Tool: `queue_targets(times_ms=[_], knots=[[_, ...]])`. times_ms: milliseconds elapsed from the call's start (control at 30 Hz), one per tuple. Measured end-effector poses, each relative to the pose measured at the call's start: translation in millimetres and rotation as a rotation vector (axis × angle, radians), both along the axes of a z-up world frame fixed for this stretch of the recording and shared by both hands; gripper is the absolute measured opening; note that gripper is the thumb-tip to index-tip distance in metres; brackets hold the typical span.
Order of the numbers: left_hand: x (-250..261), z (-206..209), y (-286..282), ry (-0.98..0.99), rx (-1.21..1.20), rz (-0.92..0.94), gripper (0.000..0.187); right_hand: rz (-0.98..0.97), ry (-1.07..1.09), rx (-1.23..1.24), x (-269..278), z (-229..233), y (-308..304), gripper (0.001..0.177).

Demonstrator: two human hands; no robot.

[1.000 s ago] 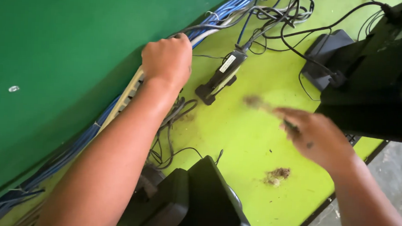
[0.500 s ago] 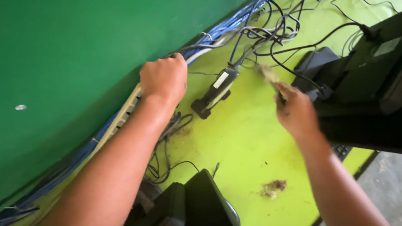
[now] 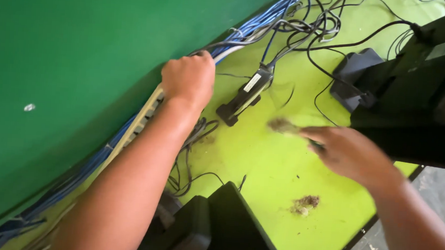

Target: The person uses a paintbrush to clean dust off a monitor, keyboard, mouse, and a bundle of cables. They move the equipment aside to brush the desk surface and finish by cleaning along a power strip.

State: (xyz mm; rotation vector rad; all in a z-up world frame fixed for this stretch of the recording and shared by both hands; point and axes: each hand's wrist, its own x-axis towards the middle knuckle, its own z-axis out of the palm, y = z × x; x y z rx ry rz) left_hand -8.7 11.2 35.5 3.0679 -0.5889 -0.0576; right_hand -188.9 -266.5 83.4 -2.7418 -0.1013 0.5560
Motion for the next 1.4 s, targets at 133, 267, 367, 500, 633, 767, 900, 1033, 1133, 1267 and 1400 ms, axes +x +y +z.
queue_targets(times_ms=[133,267,367,500,633,767,900,1033,1133,1267,1400], knots=[[2.4,-14.0,-1.4,-0.050,-0.042,-0.003,0.011,-0.280,-0.134,0.047,-13.9,8.1,-1.5,0.040],[5.2,-12.8,-5.0,0.099,0.024,0.024,0.018,-0.093,-0.366,0.067,-18.0,-59.4,4.3,0.039],[1.9,-27.0,1.5,-0.093,-0.102,-0.033,0.011,-0.299,0.263,-0.080,-12.7,21.4,39.4,0.039],[5.7,-30.9,1.6,-0.209,0.044,-0.172,0.015,-0.333,-0.114,0.400,-10.4,82.5,36.1,0.029],[8.1,-31.8,-0.2,-0.361,-0.072,-0.195,0.019,-0.166,-0.136,0.359,-4.0,108.5,95.9,0.027],[10.6,-44.5,-1.0,-0.172,0.033,-0.163,0.010,-0.092,-0.036,0.179,-3.7,66.2,124.0,0.031],[13.1,-40.4,-5.3,-0.319,-0.110,-0.178,0.010,0.120,-0.337,0.332,-4.1,-33.8,134.6,0.038],[11.4,-33.9,-3.8,-0.300,-0.030,-0.171,0.020,0.118,-0.295,0.295,-6.2,-56.2,149.9,0.038],[12.7,-35.3,-5.4,-0.201,-0.064,-0.166,0.012,0.152,0.212,-0.023,-15.5,0.4,151.1,0.041],[10.6,-34.7,-4.3,-0.287,-0.050,-0.167,0.024,0.278,-0.135,0.287,-21.2,-21.9,143.6,0.041],[12.4,-39.6,-5.1,-0.267,-0.023,-0.153,0.019,0.115,-0.198,0.253,-25.2,-36.2,151.9,0.039]])
